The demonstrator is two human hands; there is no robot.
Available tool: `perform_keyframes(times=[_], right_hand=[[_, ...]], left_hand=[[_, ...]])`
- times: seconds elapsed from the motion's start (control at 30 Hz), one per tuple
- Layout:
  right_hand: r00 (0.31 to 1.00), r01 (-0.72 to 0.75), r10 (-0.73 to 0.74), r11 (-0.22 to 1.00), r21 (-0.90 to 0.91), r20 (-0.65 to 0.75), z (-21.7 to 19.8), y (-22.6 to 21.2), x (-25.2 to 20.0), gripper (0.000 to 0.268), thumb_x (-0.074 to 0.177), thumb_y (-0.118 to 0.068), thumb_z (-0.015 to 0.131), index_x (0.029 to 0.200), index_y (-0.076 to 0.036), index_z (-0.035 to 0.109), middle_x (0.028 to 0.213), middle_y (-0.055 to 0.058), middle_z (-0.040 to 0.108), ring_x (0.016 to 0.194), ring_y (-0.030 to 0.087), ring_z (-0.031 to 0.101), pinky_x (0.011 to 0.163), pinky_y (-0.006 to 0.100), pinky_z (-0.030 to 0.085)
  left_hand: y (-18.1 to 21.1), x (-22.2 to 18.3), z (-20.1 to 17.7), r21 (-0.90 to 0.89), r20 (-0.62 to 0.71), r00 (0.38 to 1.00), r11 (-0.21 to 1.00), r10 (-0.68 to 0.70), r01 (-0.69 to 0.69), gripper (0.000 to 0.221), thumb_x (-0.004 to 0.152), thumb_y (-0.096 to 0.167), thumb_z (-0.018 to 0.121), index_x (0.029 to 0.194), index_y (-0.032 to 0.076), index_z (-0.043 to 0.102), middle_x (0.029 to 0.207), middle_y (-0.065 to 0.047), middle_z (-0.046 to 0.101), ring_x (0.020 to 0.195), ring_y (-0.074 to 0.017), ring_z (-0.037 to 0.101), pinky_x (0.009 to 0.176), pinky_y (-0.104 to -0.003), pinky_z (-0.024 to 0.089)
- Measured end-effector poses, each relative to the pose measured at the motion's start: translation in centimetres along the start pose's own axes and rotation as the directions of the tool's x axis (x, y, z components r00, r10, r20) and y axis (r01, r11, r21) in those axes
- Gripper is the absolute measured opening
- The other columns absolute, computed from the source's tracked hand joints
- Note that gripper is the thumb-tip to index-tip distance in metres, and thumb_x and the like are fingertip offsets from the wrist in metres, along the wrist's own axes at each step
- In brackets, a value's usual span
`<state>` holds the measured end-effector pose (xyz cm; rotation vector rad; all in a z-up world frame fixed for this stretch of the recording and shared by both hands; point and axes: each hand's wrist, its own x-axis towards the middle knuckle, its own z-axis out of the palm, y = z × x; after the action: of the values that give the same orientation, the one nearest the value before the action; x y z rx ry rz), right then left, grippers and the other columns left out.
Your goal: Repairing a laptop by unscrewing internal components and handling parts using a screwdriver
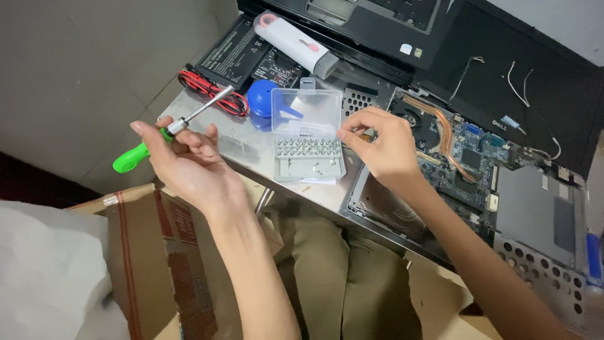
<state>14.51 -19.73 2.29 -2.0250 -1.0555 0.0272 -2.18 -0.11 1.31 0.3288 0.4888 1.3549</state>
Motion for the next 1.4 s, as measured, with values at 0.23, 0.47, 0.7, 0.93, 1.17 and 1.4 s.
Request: perform_keyframes(times=[0.23,0.47,0.7,0.93,1.17,1.4], right_hand=[[0.998,0.068,-0.066,0.993,-0.092,0.024,-0.2,-0.1,0.0,0.006,0.094,-0.007,0.084,0.095,-0.002,0.082,0.11,0.005,0.08,0.096,0.02,0.071,0.086,0.033,0.055],[0.994,0.104,-0.098,0.984,-0.145,0.051,0.0,-0.3,-0.1,0.007,0.096,-0.009,0.082,0.096,-0.003,0.08,0.117,0.002,0.076,0.105,0.02,0.07,0.092,0.036,0.056],[0.971,0.204,-0.135,0.899,-0.387,0.198,-0.7,-1.9,0.1,0.022,0.104,-0.019,0.07,0.107,-0.004,0.085,0.125,0.004,0.075,0.108,0.023,0.07,0.087,0.038,0.056],[0.975,0.206,-0.169,0.928,-0.31,0.142,1.3,-3.1,0.9,0.006,0.098,-0.016,0.081,0.102,-0.012,0.082,0.117,-0.002,0.07,0.075,0.018,0.065,0.073,0.034,0.054],[0.967,0.137,-0.059,0.942,-0.307,0.248,1.9,-3.5,2.1,0.009,0.097,-0.016,0.08,0.09,-0.012,0.078,0.115,-0.005,0.068,0.079,0.018,0.064,0.079,0.036,0.054],[0.971,0.126,-0.052,0.941,-0.314,0.234,1.3,-4.0,1.7,0.004,0.101,-0.013,0.07,0.105,-0.014,0.069,0.126,-0.003,0.065,0.083,0.017,0.068,0.075,0.036,0.055]], left_hand=[[-0.4,0.0,0.0,0.021,-0.001,1.0,1.0,0.007,-0.007,0.042,0.102,0.05,0.063,0.105,0.009,0.073,0.061,0.005,0.052,0.053,-0.0066,0.047,0.075,-0.032,0.057],[-0.6,-0.1,0.0,0.032,-0.001,0.999,0.999,0.039,-0.039,0.042,0.102,0.05,0.063,0.104,0.009,0.074,0.059,0.006,0.054,0.051,-0.0057,0.05,0.072,-0.03,0.059],[-0.9,-0.1,0.0,0.045,0.005,0.999,0.998,0.051,-0.051,0.041,0.105,0.049,0.06,0.103,0.009,0.073,0.059,0.006,0.053,0.051,-0.0053,0.047,0.07,-0.03,0.059],[-0.6,0.1,-0.1,0.02,-0.014,1.0,1.0,0.023,-0.023,0.043,0.103,0.05,0.061,0.105,0.009,0.07,0.059,0.005,0.05,0.052,-0.0068,0.044,0.074,-0.031,0.055],[-0.4,0.1,-0.3,0.015,-0.006,1.0,1.0,0.016,-0.016,0.043,0.103,0.05,0.061,0.107,0.008,0.069,0.059,0.005,0.05,0.05,-0.0071,0.044,0.074,-0.031,0.055],[-0.5,0.0,-0.2,0.011,-0.011,1.0,1.0,0.008,-0.007,0.043,0.105,0.049,0.058,0.11,0.007,0.067,0.059,0.005,0.048,0.051,-0.0068,0.042,0.073,-0.031,0.055]])
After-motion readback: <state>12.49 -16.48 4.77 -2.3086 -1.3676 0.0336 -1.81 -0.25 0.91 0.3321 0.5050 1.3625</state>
